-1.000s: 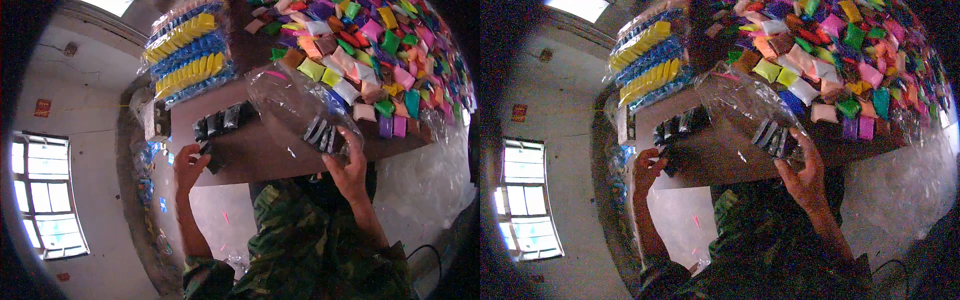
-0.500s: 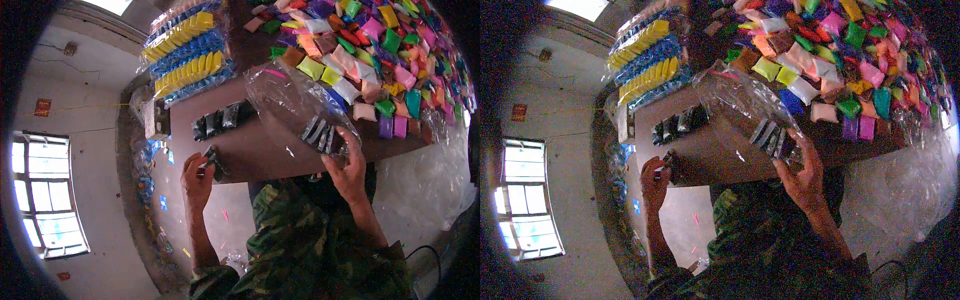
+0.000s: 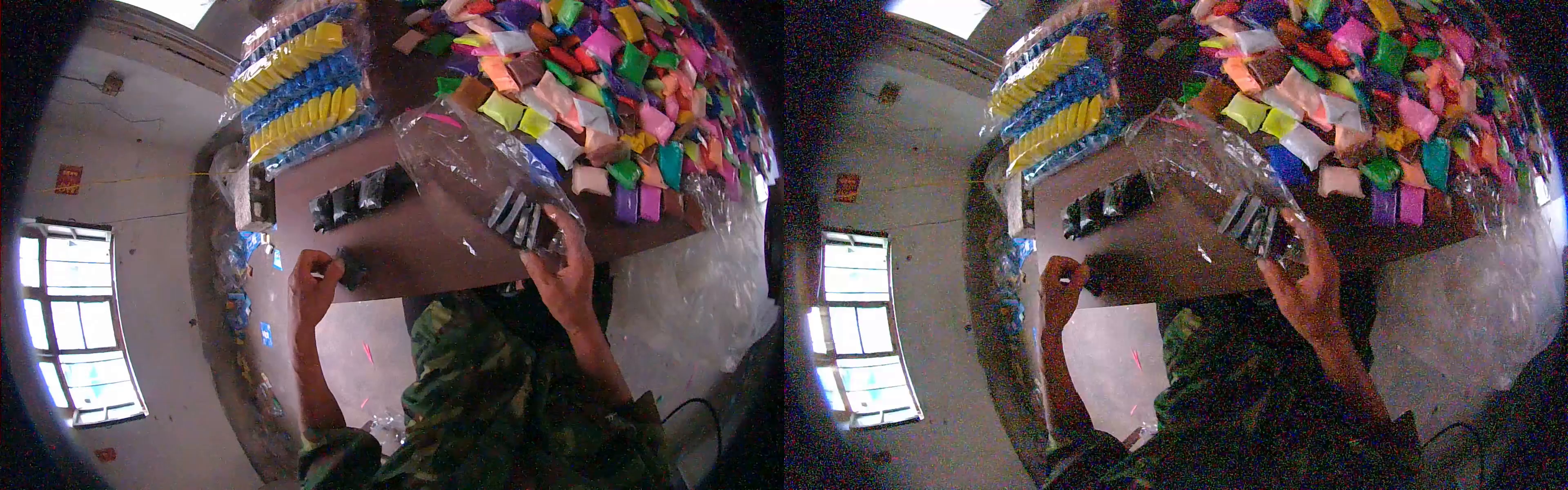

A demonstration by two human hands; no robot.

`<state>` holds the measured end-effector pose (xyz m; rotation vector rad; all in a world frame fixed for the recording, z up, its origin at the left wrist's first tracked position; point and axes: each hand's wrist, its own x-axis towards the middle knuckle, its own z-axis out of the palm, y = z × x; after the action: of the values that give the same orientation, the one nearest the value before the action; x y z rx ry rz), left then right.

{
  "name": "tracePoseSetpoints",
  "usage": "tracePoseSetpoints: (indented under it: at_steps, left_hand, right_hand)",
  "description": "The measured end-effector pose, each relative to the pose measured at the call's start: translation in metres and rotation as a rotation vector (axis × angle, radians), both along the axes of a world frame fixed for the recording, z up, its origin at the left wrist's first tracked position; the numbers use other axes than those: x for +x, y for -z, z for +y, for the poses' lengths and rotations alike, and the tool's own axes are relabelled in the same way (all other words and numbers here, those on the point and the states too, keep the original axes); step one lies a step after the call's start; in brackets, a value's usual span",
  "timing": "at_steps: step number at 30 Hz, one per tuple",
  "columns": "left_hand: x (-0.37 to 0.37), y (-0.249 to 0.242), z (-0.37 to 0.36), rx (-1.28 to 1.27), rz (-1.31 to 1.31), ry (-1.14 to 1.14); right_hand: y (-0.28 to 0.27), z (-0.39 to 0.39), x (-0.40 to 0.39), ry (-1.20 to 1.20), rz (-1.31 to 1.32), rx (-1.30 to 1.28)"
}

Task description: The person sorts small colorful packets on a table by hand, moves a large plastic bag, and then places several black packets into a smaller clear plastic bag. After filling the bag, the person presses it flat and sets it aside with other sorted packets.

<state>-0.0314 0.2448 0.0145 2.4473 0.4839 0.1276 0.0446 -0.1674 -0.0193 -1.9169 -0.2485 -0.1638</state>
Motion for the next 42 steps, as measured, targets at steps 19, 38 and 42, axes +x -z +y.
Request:
tracePoseSetpoints:
  at_steps: [19, 38, 42]
  left_hand:
    - [0.027, -0.072, -0.106, -0.327, -0.269, 0.028]
    - [0.119, -0.031, -0.196, -0.193, -0.274, 0.441]
    - [0.118, -0.03, -0.2, -0.135, -0.241, 0.487]
  right_hand:
    - [-0.004, 0.002, -0.001, 0.012, -0.057, -0.007]
    - [0.003, -0.001, 0.002, -0.001, 0.009, 0.016]
    - [0.0, -0.001, 0.003, -0.002, 0.005, 0.038]
